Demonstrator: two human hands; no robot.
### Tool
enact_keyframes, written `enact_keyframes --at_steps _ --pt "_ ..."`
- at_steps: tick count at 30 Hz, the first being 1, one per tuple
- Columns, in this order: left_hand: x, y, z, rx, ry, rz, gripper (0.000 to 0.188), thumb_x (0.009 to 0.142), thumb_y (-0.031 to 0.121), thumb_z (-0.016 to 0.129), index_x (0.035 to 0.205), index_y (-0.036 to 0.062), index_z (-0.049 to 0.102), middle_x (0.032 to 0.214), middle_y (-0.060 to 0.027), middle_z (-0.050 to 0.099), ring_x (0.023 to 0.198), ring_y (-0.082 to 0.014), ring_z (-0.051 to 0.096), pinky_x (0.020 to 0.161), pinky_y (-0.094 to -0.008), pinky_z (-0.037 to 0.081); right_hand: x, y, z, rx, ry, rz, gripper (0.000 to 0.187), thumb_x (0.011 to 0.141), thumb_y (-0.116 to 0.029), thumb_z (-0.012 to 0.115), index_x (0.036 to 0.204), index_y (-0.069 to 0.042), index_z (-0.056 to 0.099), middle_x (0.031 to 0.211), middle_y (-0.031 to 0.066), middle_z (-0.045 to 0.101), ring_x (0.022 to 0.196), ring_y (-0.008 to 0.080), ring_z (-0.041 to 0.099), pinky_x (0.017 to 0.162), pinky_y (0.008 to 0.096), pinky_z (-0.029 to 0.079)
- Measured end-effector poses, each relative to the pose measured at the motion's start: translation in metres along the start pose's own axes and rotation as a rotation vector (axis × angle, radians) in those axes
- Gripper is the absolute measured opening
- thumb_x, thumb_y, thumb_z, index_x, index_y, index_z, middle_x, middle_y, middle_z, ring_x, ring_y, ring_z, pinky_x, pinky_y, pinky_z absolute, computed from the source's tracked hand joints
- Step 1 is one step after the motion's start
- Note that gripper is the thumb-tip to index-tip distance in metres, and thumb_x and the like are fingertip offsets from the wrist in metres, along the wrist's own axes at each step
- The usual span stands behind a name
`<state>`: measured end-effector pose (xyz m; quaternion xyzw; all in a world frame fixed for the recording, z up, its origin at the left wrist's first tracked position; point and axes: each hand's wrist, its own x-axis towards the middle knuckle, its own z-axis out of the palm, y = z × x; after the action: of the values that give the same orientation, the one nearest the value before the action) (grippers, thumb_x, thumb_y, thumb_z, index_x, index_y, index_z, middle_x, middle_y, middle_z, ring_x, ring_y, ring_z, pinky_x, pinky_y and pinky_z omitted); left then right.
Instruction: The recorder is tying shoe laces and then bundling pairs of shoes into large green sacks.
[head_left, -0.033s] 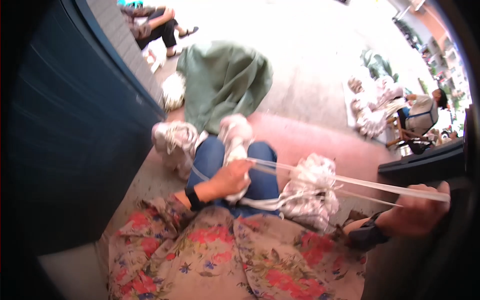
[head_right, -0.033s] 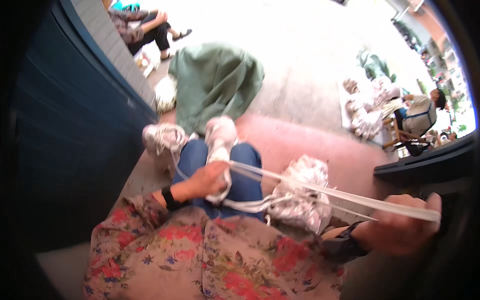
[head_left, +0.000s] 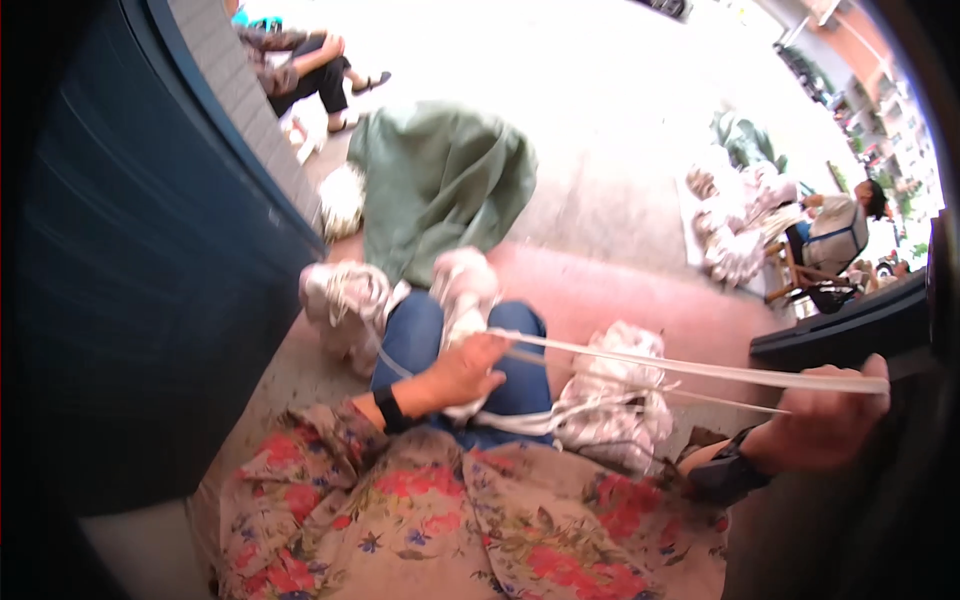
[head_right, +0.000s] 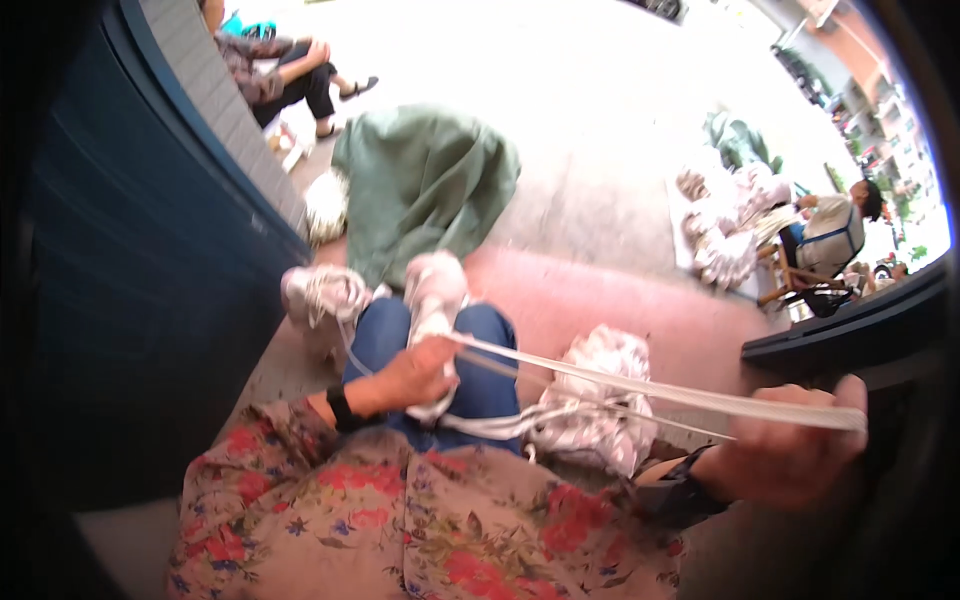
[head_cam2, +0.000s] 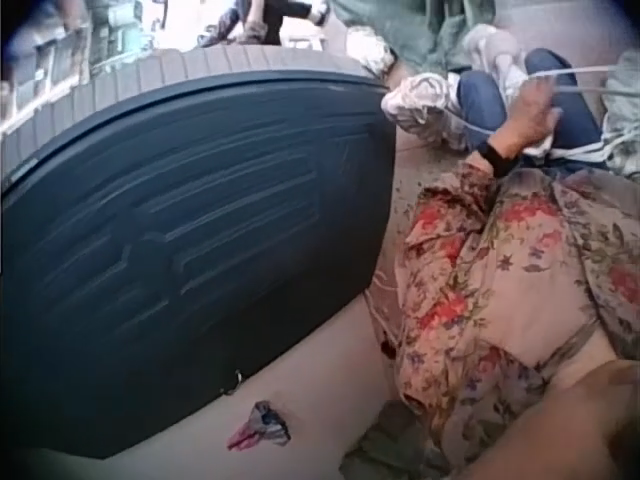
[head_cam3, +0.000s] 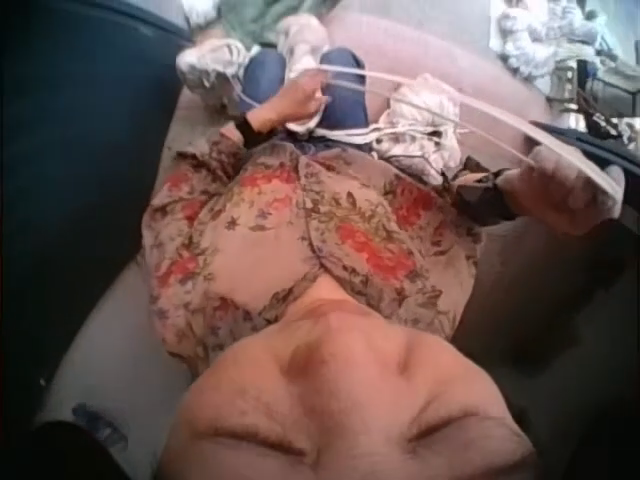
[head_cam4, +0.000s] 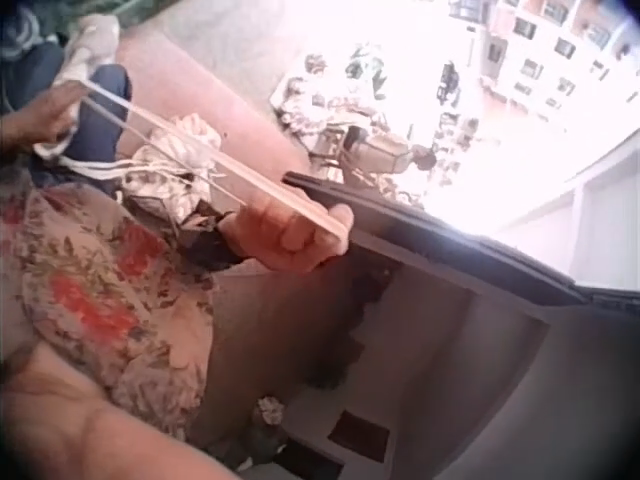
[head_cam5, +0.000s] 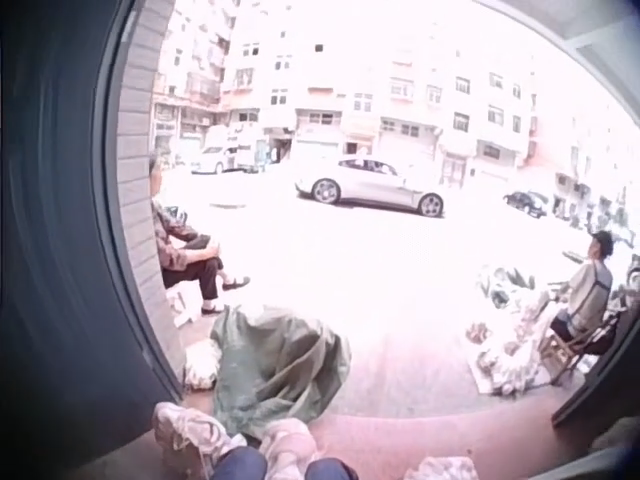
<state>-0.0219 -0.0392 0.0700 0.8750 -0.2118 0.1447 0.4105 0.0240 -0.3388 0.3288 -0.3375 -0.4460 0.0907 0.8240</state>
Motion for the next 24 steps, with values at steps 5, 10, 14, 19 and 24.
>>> enact_keyframes --at_steps 5,10,14,19,24 --pt "0.014 0.013 -0.018 -0.213 -0.342 -0.05 0.018 0.079 0.012 0.056 0.095 0.0052 0.057 0.077 -0.011 0.058 0.07 -0.0241 0.057 0.065 -0.0325 0.044 0.026 0.025 0.001 -0.018 0.211 -0.083 0.019 0.093 -0.019 0.028 0.088 -0.006 0.04 0.047 -0.005 0.02 0.032 0.003 0.016 0.029 0.02 0.014" --pt "-0.018 -0.001 -0.086 -0.674 -0.1 -0.643 0.017 0.087 0.015 0.046 0.083 0.0016 0.055 0.066 -0.004 0.053 0.063 -0.0125 0.052 0.063 -0.0275 0.045 0.007 0.031 -0.069 -0.2 0.879 -0.123 0.019 0.09 -0.017 0.038 0.089 -0.004 0.053 0.079 0.0069 0.058 0.071 0.0147 0.054 0.067 0.0292 0.044" --pt "-0.055 -0.043 -0.156 -1.08 0.609 -0.801 0.016 0.087 0.015 0.044 0.075 0.006 0.05 0.061 -0.001 0.048 0.055 -0.0117 0.048 0.059 -0.026 0.043 -0.058 0.011 -0.158 0.076 1.186 -0.152 0.016 0.085 -0.016 0.042 0.077 -0.006 0.053 0.088 0.0084 0.057 0.08 0.0178 0.053 0.072 0.032 0.042" --pt "-0.112 -0.097 -0.264 -1.302 1.117 -0.718 0.016 0.089 0.019 0.044 0.08 0.007 0.048 0.051 0.0018 0.034 0.046 -0.0099 0.035 0.052 -0.0238 0.036 -0.101 0.04 -0.206 -0.081 1.243 0.098 0.017 0.084 -0.018 0.046 0.069 -0.01 0.044 0.06 -0.0006 0.037 0.051 0.0108 0.032 0.044 0.0246 0.029" --pt "-0.139 -0.12 -0.306 -0.985 1.222 -0.797 0.026 0.09 0.029 0.042 0.094 0.0049 0.051 0.055 0.0043 0.031 0.045 -0.0058 0.029 0.046 -0.0216 0.029 -0.103 0.137 -0.149 -0.957 1.002 0.674 0.014 0.085 -0.018 0.049 0.086 -0.005 0.054 0.063 -0.0023 0.043 0.057 0.0046 0.04 0.043 0.0218 0.032"
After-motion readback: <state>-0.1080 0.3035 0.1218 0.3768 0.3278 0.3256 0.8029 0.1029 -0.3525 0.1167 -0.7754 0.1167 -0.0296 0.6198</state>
